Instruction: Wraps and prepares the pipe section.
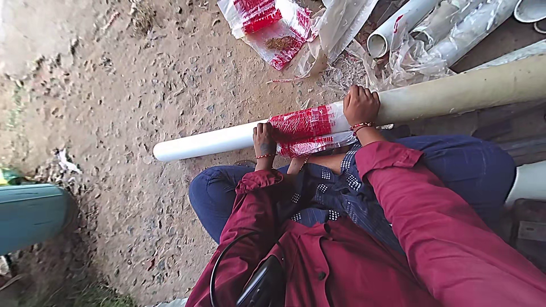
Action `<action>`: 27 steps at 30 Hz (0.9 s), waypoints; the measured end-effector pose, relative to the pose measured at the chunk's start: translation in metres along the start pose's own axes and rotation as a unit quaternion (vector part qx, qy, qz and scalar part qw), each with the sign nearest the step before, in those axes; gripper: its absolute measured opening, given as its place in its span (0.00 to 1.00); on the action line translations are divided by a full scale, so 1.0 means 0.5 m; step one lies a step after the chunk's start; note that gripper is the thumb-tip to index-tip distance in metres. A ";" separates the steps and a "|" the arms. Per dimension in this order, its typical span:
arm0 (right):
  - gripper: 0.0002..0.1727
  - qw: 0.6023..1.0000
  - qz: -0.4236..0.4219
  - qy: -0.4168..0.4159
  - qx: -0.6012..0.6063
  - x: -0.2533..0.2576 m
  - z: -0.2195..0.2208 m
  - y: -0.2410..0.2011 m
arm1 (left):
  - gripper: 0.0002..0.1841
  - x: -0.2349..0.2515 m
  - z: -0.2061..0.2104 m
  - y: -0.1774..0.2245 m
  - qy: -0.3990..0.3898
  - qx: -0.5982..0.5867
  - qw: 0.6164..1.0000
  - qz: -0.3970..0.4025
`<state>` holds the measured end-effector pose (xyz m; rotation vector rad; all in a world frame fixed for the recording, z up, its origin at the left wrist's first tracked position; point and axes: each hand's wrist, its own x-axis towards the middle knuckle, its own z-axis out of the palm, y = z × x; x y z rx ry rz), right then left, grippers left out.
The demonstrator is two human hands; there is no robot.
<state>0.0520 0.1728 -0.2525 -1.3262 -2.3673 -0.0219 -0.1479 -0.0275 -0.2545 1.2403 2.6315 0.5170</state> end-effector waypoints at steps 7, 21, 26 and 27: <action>0.19 1.000 -0.001 0.005 0.001 0.002 0.004 0.001 | 0.16 -0.008 -0.006 0.001 0.015 -0.082 0.994 -0.068; 0.18 1.000 0.003 -0.006 0.031 -0.002 -0.003 0.003 | 0.09 -0.135 -0.316 0.013 0.097 -0.503 0.859 0.024; 0.21 0.995 0.028 -0.081 0.054 0.015 -0.018 -0.001 | 0.31 -0.206 -0.492 0.141 -0.009 -0.512 0.830 0.221; 0.22 0.994 0.031 -0.090 0.054 0.016 -0.020 0.000 | 0.31 -0.227 -0.504 0.197 -0.005 -0.543 0.813 0.210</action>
